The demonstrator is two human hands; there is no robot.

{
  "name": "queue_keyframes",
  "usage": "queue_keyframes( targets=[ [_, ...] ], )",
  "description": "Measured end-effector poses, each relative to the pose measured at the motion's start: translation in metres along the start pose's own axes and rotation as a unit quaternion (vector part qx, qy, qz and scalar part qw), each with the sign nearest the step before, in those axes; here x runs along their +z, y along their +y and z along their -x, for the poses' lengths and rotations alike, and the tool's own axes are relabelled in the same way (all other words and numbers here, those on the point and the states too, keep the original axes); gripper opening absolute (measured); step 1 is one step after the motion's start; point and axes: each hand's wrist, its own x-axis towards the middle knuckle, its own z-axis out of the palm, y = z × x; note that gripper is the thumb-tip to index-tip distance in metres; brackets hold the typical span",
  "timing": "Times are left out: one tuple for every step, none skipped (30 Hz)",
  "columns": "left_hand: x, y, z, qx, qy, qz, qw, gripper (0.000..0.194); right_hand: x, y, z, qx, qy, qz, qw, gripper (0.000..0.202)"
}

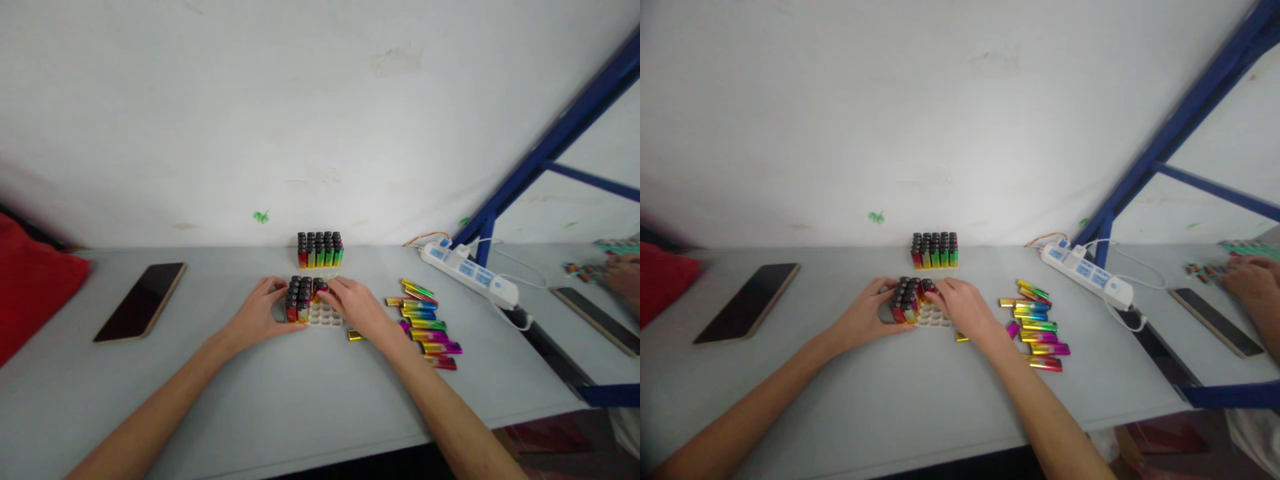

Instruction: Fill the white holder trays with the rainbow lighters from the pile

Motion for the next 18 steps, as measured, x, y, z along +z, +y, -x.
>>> queue_keyframes(
  targets=[
    [0.000,-0.001,0.000,0.000,0.001,0.000,1.000,0.071,0.000,-0.004,-0.002,0.006,-0.011,0.023,1.000,0.028],
    [0.001,-0.002,-0.001,0.001,0.003,0.000,1.000,0.070,0.000,-0.007,-0.003,0.012,-0.025,0.038,0.999,0.030],
    [0.001,-0.003,-0.001,0.002,0.006,0.000,1.000,0.069,0.001,-0.008,-0.004,0.015,-0.038,0.043,0.998,0.031],
    [0.002,-0.004,-0.001,0.003,0.010,0.000,1.000,0.068,0.001,-0.006,-0.004,0.013,-0.047,0.036,0.998,0.032],
    [0.002,-0.005,-0.002,0.004,0.013,0.001,1.000,0.067,0.000,-0.002,-0.003,0.008,-0.049,0.018,0.999,0.031],
    [0.002,-0.005,-0.002,0.004,0.016,0.001,1.000,0.067,-0.002,0.005,0.000,0.003,-0.037,-0.006,0.999,0.031],
    [0.002,-0.005,-0.002,0.004,0.017,0.002,1.000,0.069,-0.006,0.015,0.005,0.002,-0.014,-0.031,0.999,0.030],
    [0.003,-0.006,-0.002,0.004,0.016,0.001,1.000,0.071,-0.011,0.028,0.012,0.006,0.018,-0.054,0.998,0.029],
    [0.003,-0.006,-0.002,0.005,0.014,0.000,1.000,0.073,-0.017,0.043,0.021,0.020,0.057,-0.065,0.996,0.031],
    [0.003,-0.006,-0.001,0.005,0.014,-0.002,1.000,0.074,-0.025,0.059,0.031,0.038,0.095,-0.066,0.993,0.031],
    [0.003,-0.005,-0.001,0.007,0.013,-0.002,1.000,0.074,-0.034,0.076,0.044,0.054,0.125,-0.059,0.989,0.032],
    [0.003,-0.005,-0.001,0.008,0.013,-0.002,1.000,0.073,-0.043,0.092,0.057,0.070,0.144,-0.048,0.986,0.031],
    [0.003,-0.005,-0.001,0.009,0.013,0.000,1.000,0.072,-0.052,0.107,0.071,0.085,0.157,-0.037,0.983,0.030],
    [0.003,-0.005,-0.001,0.009,0.013,0.002,1.000,0.072,-0.060,0.121,0.086,0.099,0.160,-0.028,0.982,0.028],
    [0.003,-0.005,-0.002,0.008,0.012,0.003,1.000,0.072,-0.067,0.132,0.100,0.112,0.158,-0.021,0.981,0.025],
    [0.003,-0.005,-0.002,0.007,0.011,0.005,1.000,0.073,-0.073,0.141,0.114,0.124,0.148,-0.019,0.981,0.024],
    [0.004,-0.005,-0.003,0.006,0.010,0.007,1.000,0.073,-0.077,0.148,0.126,0.134,0.134,-0.022,0.982,0.025],
    [0.004,-0.005,-0.003,0.005,0.010,0.007,1.000,0.074,-0.080,0.153,0.137,0.145,0.118,-0.026,0.982,0.026]
  ],
)
